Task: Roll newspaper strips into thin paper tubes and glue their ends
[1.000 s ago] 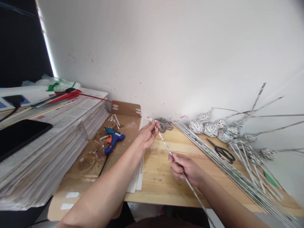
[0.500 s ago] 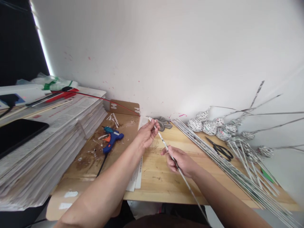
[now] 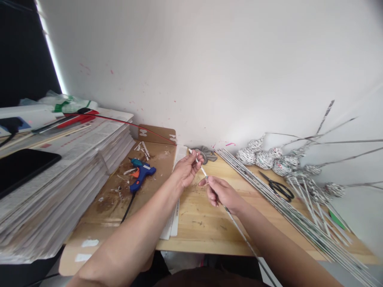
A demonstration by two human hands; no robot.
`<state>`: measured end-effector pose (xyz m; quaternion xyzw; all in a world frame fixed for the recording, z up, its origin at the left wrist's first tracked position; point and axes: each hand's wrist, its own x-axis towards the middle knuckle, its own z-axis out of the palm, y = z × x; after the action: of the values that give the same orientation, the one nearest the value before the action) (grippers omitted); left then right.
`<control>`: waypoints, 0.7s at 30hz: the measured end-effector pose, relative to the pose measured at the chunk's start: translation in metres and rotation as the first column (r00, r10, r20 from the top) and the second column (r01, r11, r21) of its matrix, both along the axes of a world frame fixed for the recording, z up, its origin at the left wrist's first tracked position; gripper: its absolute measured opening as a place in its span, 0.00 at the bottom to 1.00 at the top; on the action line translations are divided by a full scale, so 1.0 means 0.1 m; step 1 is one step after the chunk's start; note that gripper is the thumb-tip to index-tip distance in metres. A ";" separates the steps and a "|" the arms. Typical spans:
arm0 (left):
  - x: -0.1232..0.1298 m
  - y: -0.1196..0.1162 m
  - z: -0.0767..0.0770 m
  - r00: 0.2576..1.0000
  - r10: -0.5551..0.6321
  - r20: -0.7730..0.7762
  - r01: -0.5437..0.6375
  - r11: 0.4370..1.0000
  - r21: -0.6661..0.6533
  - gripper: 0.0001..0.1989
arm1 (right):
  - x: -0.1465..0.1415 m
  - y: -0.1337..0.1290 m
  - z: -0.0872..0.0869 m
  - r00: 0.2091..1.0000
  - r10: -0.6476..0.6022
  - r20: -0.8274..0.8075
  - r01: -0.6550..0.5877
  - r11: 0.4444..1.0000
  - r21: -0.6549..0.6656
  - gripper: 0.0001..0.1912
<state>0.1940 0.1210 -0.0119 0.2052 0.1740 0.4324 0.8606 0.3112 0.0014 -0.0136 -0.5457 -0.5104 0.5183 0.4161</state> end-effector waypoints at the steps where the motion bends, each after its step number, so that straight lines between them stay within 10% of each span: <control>1: 0.00 0.00 0.00 1.000 0.002 -0.004 -0.002 1.000 0.004 0.06 | -0.02 0.02 0.01 0.990 -0.076 0.123 0.066 0.994 0.084 0.18; 4: -0.01 0.00 0.01 1.000 -0.004 -0.002 0.004 1.000 -0.005 0.06 | -0.06 0.08 0.03 0.954 -0.182 0.238 0.136 0.971 0.195 0.16; 10: -0.01 0.00 0.02 0.998 -0.048 0.037 0.049 0.999 -0.013 0.07 | 0.00 0.12 0.04 0.939 0.082 -0.335 -0.127 0.986 -0.113 0.15; 14: -0.01 0.00 0.02 1.000 -0.015 -0.024 0.015 1.000 0.003 0.07 | -0.03 0.13 0.03 0.994 -0.052 0.091 0.046 0.997 0.069 0.18; 17: -0.01 0.00 0.03 0.998 0.014 -0.059 -0.013 1.000 0.018 0.07 | -0.07 0.12 0.01 0.859 -0.231 0.457 0.080 0.942 0.326 0.16; 21: -0.01 0.01 0.03 0.998 0.004 -0.060 -0.004 1.000 0.004 0.06 | -0.08 0.12 -0.02 0.971 -0.105 0.213 0.073 0.986 0.152 0.18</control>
<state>0.1929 0.1219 -0.0089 0.2194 0.1993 0.4282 0.8537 0.3033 0.0138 -0.0155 -0.5909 -0.5642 0.3974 0.4178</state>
